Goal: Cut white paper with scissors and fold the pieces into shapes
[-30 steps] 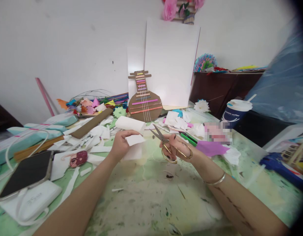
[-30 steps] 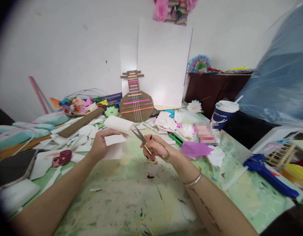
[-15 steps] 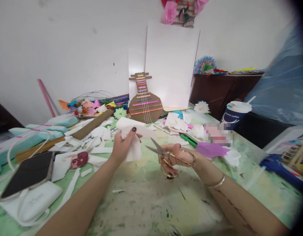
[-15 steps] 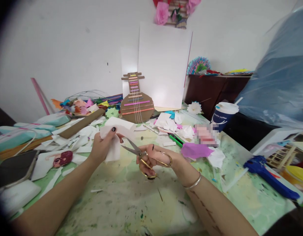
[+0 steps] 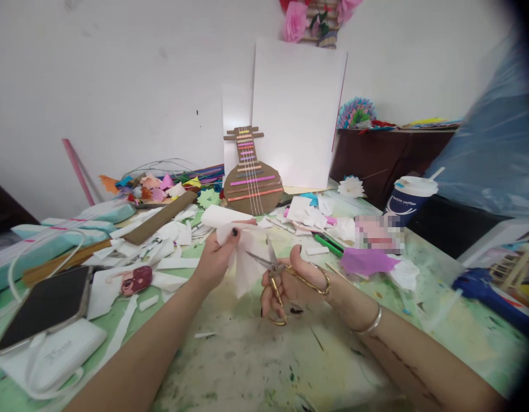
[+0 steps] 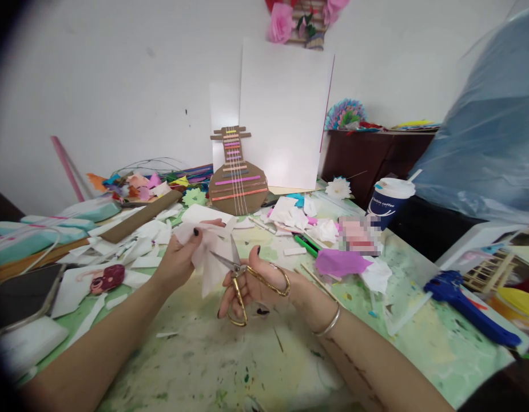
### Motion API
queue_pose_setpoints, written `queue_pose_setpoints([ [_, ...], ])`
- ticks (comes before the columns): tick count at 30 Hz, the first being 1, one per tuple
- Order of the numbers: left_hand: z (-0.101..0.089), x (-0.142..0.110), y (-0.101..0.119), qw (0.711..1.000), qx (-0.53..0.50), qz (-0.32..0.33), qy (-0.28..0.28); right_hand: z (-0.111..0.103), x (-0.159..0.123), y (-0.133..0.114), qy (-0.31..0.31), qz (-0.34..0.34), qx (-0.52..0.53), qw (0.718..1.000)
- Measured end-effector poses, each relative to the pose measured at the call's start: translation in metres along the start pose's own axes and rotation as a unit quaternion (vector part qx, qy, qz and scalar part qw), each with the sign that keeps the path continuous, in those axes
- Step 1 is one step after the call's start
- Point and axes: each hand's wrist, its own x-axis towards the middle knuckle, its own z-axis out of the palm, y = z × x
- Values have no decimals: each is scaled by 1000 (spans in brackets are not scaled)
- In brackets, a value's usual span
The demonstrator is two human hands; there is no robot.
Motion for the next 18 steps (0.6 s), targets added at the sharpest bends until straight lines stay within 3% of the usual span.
queue_pose_setpoints([
  [5, -6, 1, 3, 994, -56, -18, -90, -10, -4, -9, -44, -15, -32, 998],
  [11, -13, 3, 6, 971, -164, -6, -176, -10, -7, -14, -116, 36, -97, 988],
  [18, -16, 3, 8, 952, -182, -15, -244, -16, -5, -9, -106, 13, -118, 987],
])
